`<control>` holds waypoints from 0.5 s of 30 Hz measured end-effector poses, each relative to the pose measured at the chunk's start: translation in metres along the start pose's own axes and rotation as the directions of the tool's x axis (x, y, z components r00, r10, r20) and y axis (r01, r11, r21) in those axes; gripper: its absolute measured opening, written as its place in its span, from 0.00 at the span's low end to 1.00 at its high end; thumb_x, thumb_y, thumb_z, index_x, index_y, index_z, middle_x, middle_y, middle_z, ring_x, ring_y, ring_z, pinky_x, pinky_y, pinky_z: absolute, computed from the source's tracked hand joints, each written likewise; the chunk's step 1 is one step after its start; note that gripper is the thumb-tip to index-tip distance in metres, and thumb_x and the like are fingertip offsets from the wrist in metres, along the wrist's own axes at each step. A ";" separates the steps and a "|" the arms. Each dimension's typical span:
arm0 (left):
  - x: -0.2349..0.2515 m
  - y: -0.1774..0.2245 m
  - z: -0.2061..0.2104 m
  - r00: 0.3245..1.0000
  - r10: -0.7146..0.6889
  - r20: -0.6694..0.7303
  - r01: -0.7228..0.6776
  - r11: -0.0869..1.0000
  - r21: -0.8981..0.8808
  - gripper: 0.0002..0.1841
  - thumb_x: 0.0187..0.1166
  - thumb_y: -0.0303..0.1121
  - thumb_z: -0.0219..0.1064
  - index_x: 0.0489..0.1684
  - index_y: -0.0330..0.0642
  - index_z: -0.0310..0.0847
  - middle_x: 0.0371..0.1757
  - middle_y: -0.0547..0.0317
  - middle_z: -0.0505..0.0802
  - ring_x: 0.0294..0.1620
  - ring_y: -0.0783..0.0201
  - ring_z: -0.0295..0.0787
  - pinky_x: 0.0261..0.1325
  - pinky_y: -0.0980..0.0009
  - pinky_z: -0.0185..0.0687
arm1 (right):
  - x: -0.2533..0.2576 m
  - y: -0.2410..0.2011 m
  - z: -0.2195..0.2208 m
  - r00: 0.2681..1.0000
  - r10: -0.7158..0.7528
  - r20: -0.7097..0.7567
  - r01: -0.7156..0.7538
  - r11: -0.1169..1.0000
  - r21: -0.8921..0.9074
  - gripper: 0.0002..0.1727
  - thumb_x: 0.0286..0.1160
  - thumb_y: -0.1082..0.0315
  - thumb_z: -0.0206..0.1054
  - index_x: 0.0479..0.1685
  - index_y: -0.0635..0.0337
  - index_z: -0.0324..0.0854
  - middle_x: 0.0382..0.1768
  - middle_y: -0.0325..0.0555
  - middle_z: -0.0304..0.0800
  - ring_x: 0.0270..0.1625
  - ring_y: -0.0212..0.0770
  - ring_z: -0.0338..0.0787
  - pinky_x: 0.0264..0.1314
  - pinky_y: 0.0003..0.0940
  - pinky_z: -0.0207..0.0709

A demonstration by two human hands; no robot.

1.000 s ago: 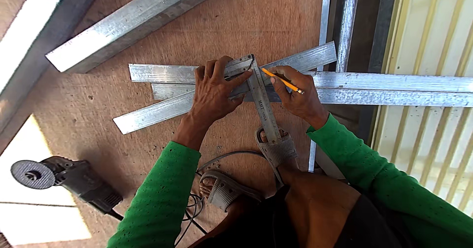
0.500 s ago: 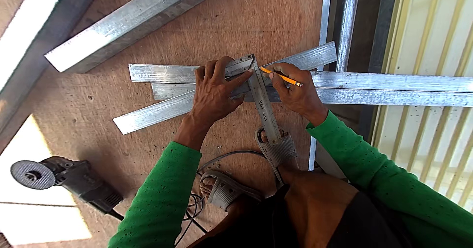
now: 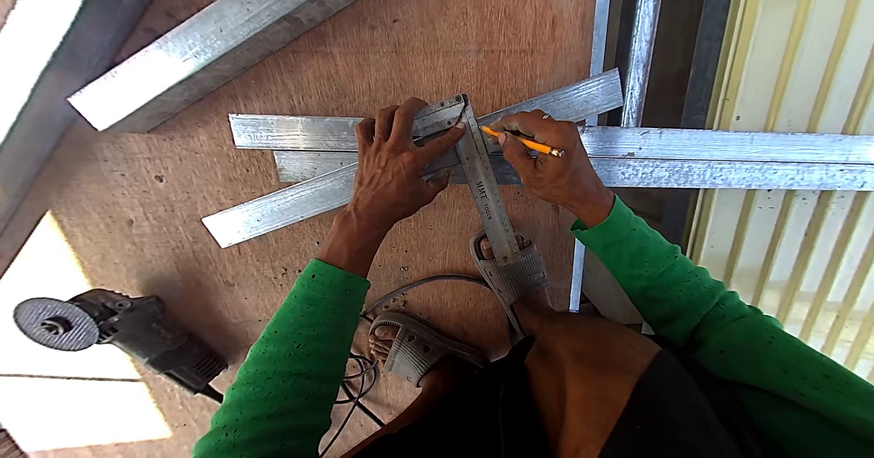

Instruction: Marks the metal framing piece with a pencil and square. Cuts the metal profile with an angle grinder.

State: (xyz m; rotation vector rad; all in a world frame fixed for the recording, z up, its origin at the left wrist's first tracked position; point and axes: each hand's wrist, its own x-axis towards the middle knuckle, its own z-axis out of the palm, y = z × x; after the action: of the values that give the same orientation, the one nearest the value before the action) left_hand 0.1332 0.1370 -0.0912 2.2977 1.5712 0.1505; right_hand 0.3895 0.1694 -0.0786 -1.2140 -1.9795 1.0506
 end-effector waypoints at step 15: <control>0.004 0.000 -0.001 1.000 -0.004 0.012 0.004 1.000 -0.004 0.30 0.73 0.56 0.67 0.80 0.80 0.75 0.82 0.42 0.73 0.78 0.36 0.69 0.69 0.36 0.61 | -0.056 -0.024 -0.009 0.981 0.109 0.163 -0.086 0.986 -0.140 0.11 0.77 0.66 0.63 0.34 0.59 0.90 0.38 0.46 0.91 0.47 0.43 0.90 0.47 0.39 0.83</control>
State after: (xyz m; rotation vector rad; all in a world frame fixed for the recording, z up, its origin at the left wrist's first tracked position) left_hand 0.1340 0.1410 -0.0907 2.2878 1.5676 0.1384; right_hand 0.4095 0.1147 -0.0579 -1.3430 -2.1688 1.1186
